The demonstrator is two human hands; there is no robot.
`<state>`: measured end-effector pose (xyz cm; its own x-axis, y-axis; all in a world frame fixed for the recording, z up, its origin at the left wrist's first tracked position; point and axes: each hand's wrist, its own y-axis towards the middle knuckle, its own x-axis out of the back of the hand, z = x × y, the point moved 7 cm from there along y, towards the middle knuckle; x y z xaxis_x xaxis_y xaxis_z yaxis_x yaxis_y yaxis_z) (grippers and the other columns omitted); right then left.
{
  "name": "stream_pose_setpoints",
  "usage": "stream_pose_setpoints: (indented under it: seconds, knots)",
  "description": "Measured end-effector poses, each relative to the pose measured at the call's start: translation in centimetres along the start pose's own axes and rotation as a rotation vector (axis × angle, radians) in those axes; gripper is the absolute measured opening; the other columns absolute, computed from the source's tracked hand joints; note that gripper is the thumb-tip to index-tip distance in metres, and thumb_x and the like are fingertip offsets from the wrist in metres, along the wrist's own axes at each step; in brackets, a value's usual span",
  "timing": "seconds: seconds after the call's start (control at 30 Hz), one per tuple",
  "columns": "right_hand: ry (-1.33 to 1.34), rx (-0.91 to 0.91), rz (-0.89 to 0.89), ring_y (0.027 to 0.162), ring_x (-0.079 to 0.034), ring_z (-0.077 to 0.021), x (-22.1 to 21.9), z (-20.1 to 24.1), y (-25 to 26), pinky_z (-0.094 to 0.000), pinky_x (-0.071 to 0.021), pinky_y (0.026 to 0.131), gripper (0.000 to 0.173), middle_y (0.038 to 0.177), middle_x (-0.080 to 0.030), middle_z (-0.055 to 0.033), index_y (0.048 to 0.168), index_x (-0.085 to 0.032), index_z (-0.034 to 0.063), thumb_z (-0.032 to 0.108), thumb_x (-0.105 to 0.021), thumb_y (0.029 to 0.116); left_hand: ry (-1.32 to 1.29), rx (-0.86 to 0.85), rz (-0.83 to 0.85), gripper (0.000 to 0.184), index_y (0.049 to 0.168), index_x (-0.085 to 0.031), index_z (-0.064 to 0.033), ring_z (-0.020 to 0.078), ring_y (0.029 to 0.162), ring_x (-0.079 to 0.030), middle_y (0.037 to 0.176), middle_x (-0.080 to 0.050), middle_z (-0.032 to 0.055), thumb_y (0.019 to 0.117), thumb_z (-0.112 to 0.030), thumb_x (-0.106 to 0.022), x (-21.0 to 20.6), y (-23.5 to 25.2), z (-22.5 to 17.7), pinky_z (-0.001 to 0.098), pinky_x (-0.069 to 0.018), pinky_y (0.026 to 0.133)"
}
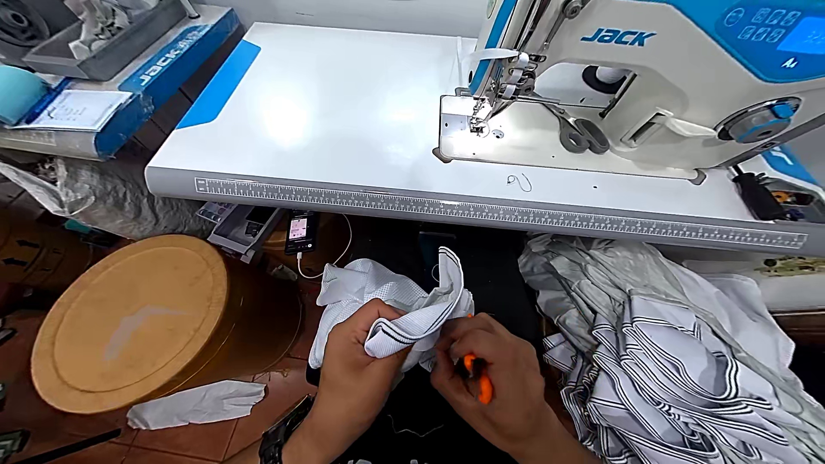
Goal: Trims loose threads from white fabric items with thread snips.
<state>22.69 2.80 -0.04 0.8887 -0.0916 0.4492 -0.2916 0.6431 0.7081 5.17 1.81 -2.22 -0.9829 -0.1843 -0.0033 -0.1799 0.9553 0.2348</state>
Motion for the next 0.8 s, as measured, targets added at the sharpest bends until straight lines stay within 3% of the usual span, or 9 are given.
stream_pose_setpoints:
  seconds: [0.1,0.2,0.3,0.4,0.47,0.53,0.57,0.73,0.8]
  knots:
    - [-0.031,-0.211,-0.136,0.076,-0.065,-0.0032,4.4,-3.2,-0.2,-0.0191,-0.0566,0.062,0.027,0.091,-0.068,0.0041,0.105,-0.058,0.0178,0.013,-0.074,0.084,-0.023,0.08,-0.005,0.004,0.088,-0.071,-0.0119,0.0063,0.069,-0.066,0.077,-0.069,-0.0008,0.0899,-0.014,-0.074,0.5,0.3,0.9,0.0212,-0.0575,0.065]
    - [-0.044,-0.371,-0.259,0.071,-0.058,0.003,8.3,-6.4,-0.9,-0.0122,-0.0483,0.058,0.028,0.09,-0.063,0.0086,0.107,-0.055,0.0157,0.013,-0.071,0.0834,-0.097,0.194,-0.012,0.006,0.088,-0.07,-0.0109,0.0084,0.068,-0.066,0.075,-0.068,0.002,0.0918,-0.015,-0.072,0.8,0.4,1.9,0.0237,-0.058,0.063]
    - [0.045,-0.406,-0.13,0.073,-0.058,0.0039,7.4,-6.1,-1.7,-0.0123,-0.0482,0.06,0.032,0.099,-0.065,0.0089,0.12,-0.062,0.0195,0.033,-0.07,0.0916,-0.159,0.273,-0.016,0.006,0.089,-0.07,-0.0095,0.01,0.068,-0.068,0.077,-0.069,0.0043,0.093,-0.015,-0.07,0.6,0.4,2.5,0.0255,-0.0594,0.065]
    - [0.036,-0.274,0.018,0.08,-0.057,-0.001,3.5,-3.3,-1.3,-0.017,-0.0491,0.064,0.056,0.113,-0.061,0.003,0.128,-0.064,0.0224,0.054,-0.079,0.0848,-0.167,0.287,-0.011,0.007,0.091,-0.07,-0.0089,0.0112,0.069,-0.068,0.077,-0.07,0.0059,0.0933,-0.015,-0.07,0.6,0.3,2.5,0.0264,-0.0598,0.065]
    - [-0.064,-0.138,0.054,0.089,-0.065,-0.0091,1.1,-1.7,-1.1,-0.0242,-0.0563,0.07,0.048,0.118,-0.064,-0.0044,0.124,-0.068,0.019,0.048,-0.08,0.0869,-0.161,0.27,-0.008,0.006,0.091,-0.07,-0.0081,0.0119,0.069,-0.069,0.078,-0.07,0.0065,0.0934,-0.014,-0.07,0.6,0.3,2.3,0.0268,-0.0601,0.065]
    - [-0.116,-0.049,0.029,0.093,-0.07,-0.0113,0.6,-1.3,-1.1,-0.0258,-0.0603,0.076,0.016,0.112,-0.071,-0.0056,0.106,-0.073,0.0149,0.028,-0.071,0.0962,-0.159,0.252,-0.002,0.004,0.092,-0.07,-0.0074,0.0118,0.071,-0.069,0.079,-0.07,0.0064,0.0936,-0.011,-0.069,0.6,0.3,2.1,0.027,-0.0603,0.067]
    - [-0.118,-0.049,0.001,0.095,-0.07,-0.0104,1.1,-1.6,-0.9,-0.0248,-0.0605,0.079,0.01,0.109,-0.072,-0.0042,0.1,-0.074,0.0136,0.022,-0.069,0.0976,-0.153,0.242,0.002,0.003,0.092,-0.07,-0.0076,0.0111,0.072,-0.069,0.08,-0.07,0.0053,0.0937,-0.01,-0.069,0.7,0.4,2.1,0.0269,-0.0601,0.068]
    - [0.068,0.012,0.017,0.108,-0.067,-0.0087,0.5,-1.8,-0.1,-0.0236,-0.0591,0.092,0.008,0.117,-0.066,0.0,0.098,-0.063,0.0121,0.02,-0.063,0.1017,-0.158,0.278,0.048,0.006,0.092,-0.067,-0.0075,0.0073,0.074,-0.066,0.08,-0.068,0.0002,0.0971,-0.011,-0.066,0.4,0.6,2.7,0.0268,-0.0577,0.07]
    - [0.267,-0.015,0.061,0.105,-0.067,-0.0061,-0.5,-0.8,0.3,-0.0209,-0.0601,0.088,0.005,0.118,-0.064,0.0032,0.1,-0.061,0.0147,0.019,-0.061,0.1024,-0.173,0.332,0.098,0.011,0.095,-0.067,-0.0064,0.0073,0.077,-0.067,0.083,-0.068,0.0002,0.1002,-0.014,-0.061,0.0,0.8,3.5,0.0279,-0.0578,0.073]
